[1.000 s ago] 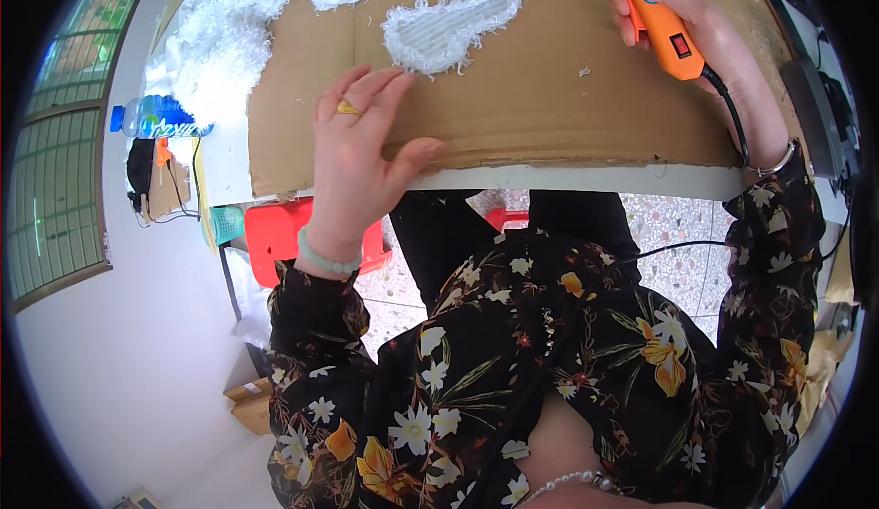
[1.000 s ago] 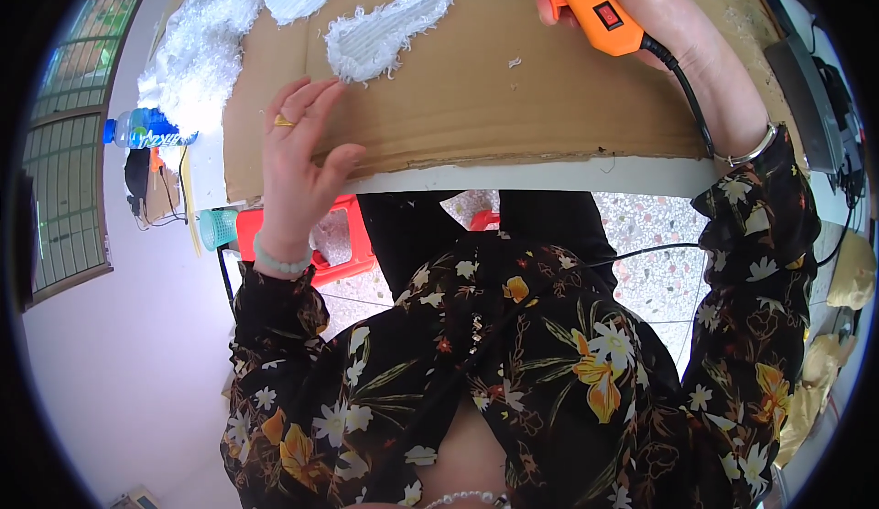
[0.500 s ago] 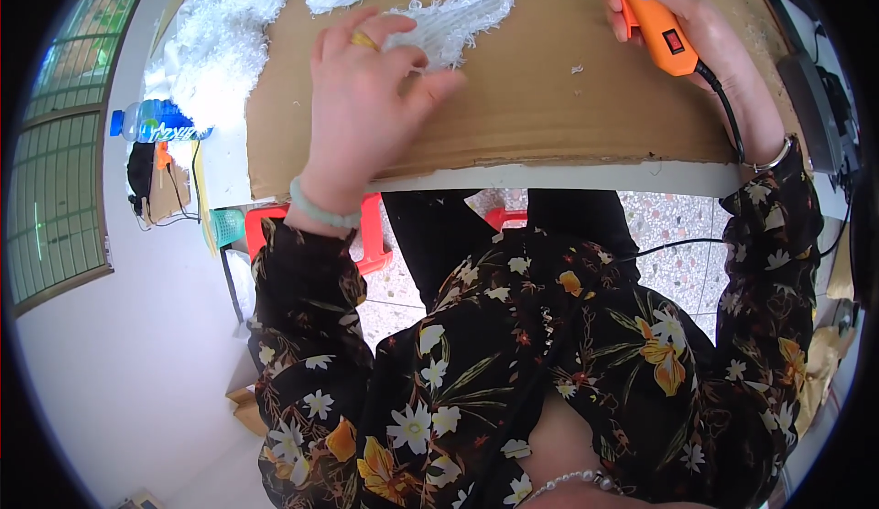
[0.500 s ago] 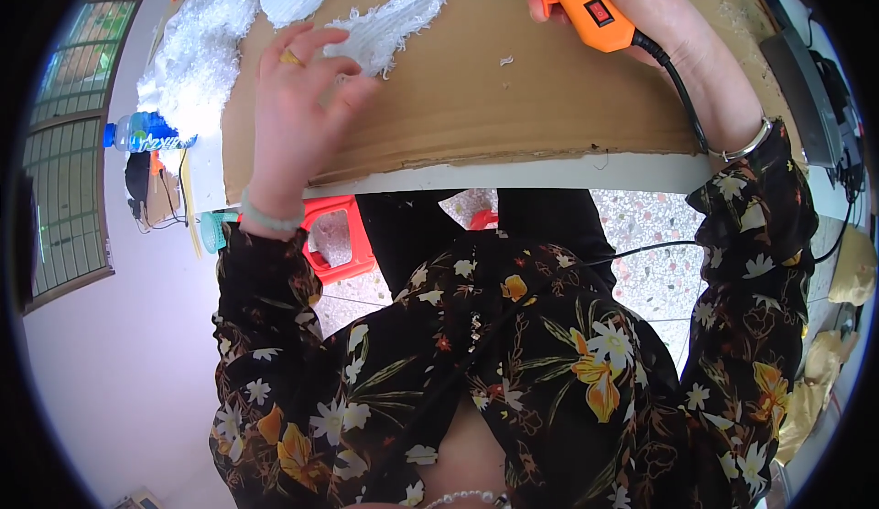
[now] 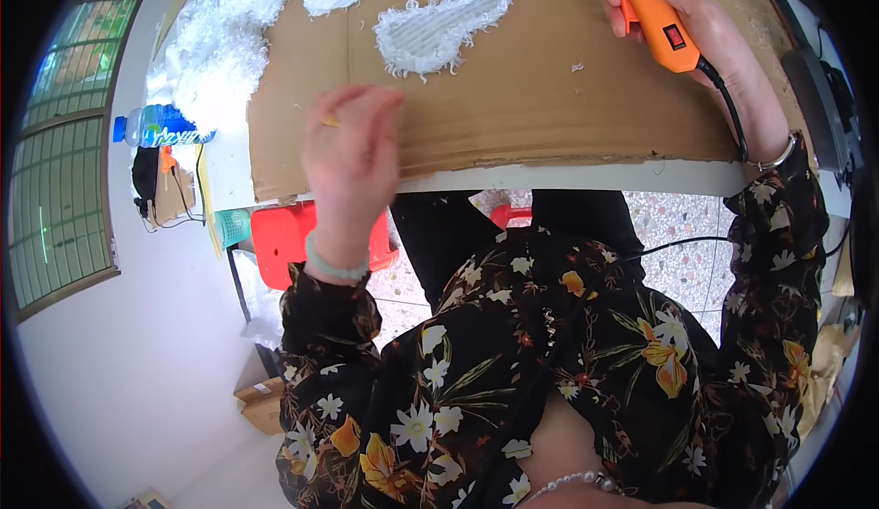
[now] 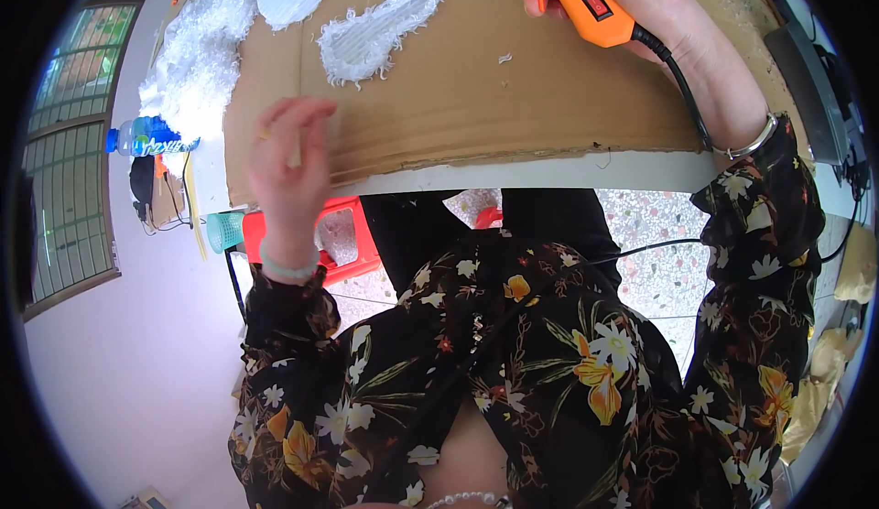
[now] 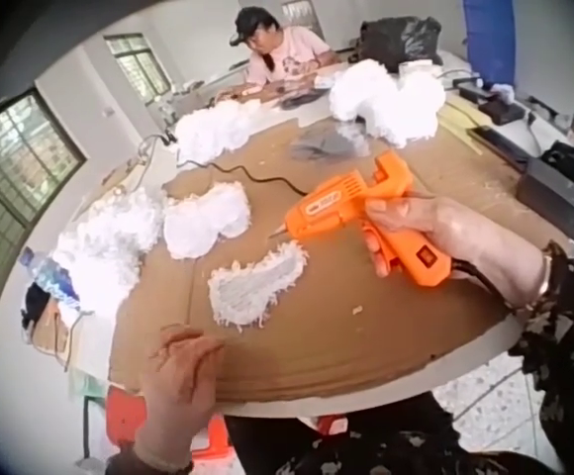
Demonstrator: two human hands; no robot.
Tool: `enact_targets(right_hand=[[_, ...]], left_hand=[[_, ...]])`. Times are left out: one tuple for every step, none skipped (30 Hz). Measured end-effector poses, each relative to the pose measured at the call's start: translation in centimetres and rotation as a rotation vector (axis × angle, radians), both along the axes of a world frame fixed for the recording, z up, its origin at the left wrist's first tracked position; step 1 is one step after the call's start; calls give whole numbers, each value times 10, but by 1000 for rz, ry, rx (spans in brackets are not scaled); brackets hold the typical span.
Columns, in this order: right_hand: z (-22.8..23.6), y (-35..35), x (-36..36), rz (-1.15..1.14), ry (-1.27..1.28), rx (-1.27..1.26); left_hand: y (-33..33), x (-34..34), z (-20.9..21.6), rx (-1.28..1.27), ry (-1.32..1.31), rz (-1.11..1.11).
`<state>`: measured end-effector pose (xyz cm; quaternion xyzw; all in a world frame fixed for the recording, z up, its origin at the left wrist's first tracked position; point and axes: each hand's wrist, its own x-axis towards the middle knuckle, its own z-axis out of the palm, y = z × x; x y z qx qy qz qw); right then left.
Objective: Apply hot glue to cardboard cutouts and attach white fluff material.
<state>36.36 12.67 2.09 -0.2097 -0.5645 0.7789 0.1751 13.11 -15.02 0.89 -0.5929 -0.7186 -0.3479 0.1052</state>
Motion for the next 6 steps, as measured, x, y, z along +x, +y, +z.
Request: enact_targets(right_hand=[[-1, 1, 0, 1, 5, 5], [-1, 1, 0, 3, 11, 10], [-1, 1, 0, 2, 8, 12], [1, 0, 0, -3, 14, 31], [3, -1, 1, -8, 19, 49], [2, -1, 0, -7, 19, 49]], left_hand=[[-1, 7, -1, -70, 211, -87], [0, 12, -1, -70, 210, -87], [3, 17, 0, -120, 242, -136], [5, 20, 2, -170, 274, -185], [9, 22, 3, -182, 272, -186], [12, 22, 3, -196, 272, -184]])
